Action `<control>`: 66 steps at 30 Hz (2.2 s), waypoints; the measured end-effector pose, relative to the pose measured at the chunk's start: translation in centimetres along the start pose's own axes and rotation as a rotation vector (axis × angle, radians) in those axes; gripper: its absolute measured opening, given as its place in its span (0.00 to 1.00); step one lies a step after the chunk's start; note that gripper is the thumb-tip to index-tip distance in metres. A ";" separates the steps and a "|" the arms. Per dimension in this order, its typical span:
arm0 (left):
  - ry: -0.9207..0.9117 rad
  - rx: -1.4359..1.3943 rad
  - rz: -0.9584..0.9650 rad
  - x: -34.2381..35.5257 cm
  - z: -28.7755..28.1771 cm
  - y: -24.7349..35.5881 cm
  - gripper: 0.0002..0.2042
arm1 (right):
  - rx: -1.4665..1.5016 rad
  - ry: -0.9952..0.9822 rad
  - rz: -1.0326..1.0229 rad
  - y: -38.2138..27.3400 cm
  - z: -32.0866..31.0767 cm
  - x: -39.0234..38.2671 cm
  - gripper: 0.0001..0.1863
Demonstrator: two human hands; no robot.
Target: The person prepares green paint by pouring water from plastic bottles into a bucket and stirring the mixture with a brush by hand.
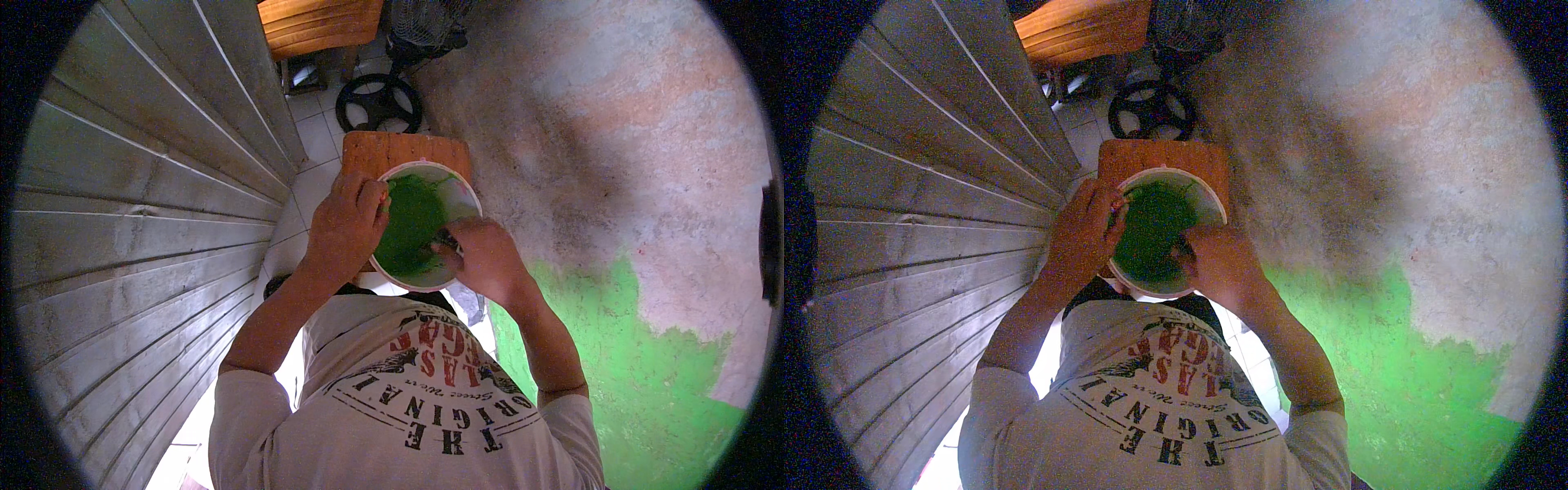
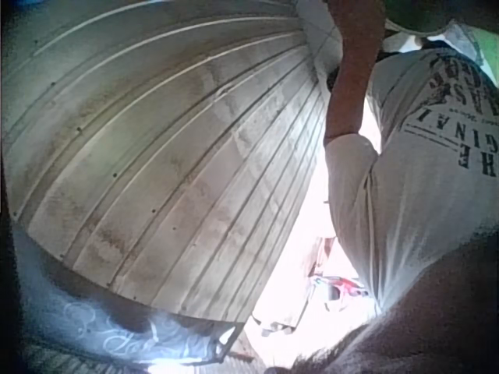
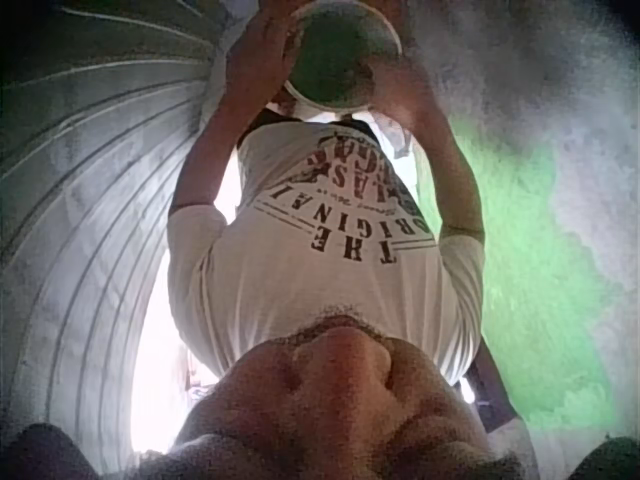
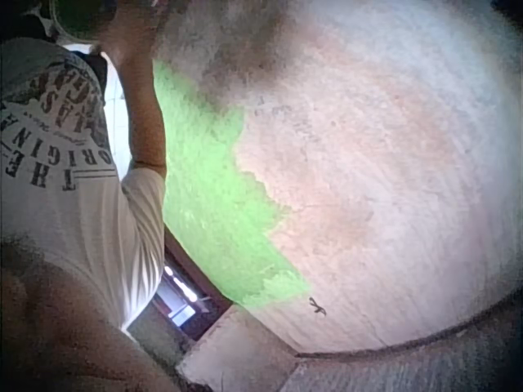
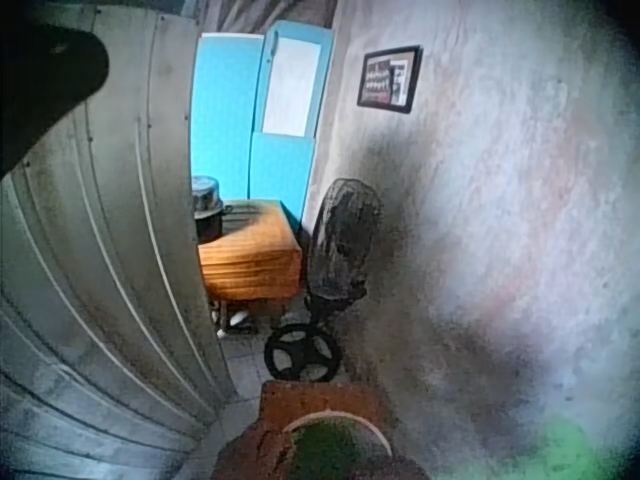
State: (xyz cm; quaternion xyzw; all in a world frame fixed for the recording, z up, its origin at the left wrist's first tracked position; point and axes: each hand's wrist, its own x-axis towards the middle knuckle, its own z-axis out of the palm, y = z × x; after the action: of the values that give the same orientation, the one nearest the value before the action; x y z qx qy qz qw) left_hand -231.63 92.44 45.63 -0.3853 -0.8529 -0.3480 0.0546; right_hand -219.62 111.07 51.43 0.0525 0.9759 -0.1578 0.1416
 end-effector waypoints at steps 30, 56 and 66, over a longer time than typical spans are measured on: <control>0.013 -0.005 0.029 0.2 -0.4 -0.5 0.13 | -0.043 0.323 0.015 0.2 -1.4 0.3 0.13; 0.030 -0.023 -0.012 0.6 -1.2 0.5 0.12 | 0.078 0.112 -0.097 1.0 -2.5 -1.1 0.13; -0.042 -0.090 -0.004 0.7 -1.2 0.1 0.12 | 0.062 0.426 -0.004 1.0 -2.2 -1.4 0.15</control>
State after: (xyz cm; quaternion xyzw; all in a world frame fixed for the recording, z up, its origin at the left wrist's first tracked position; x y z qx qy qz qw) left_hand -232.24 92.12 46.86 -0.3928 -0.8381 -0.3780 0.0186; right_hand -218.67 112.61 53.52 0.0873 0.9785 -0.1733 -0.0700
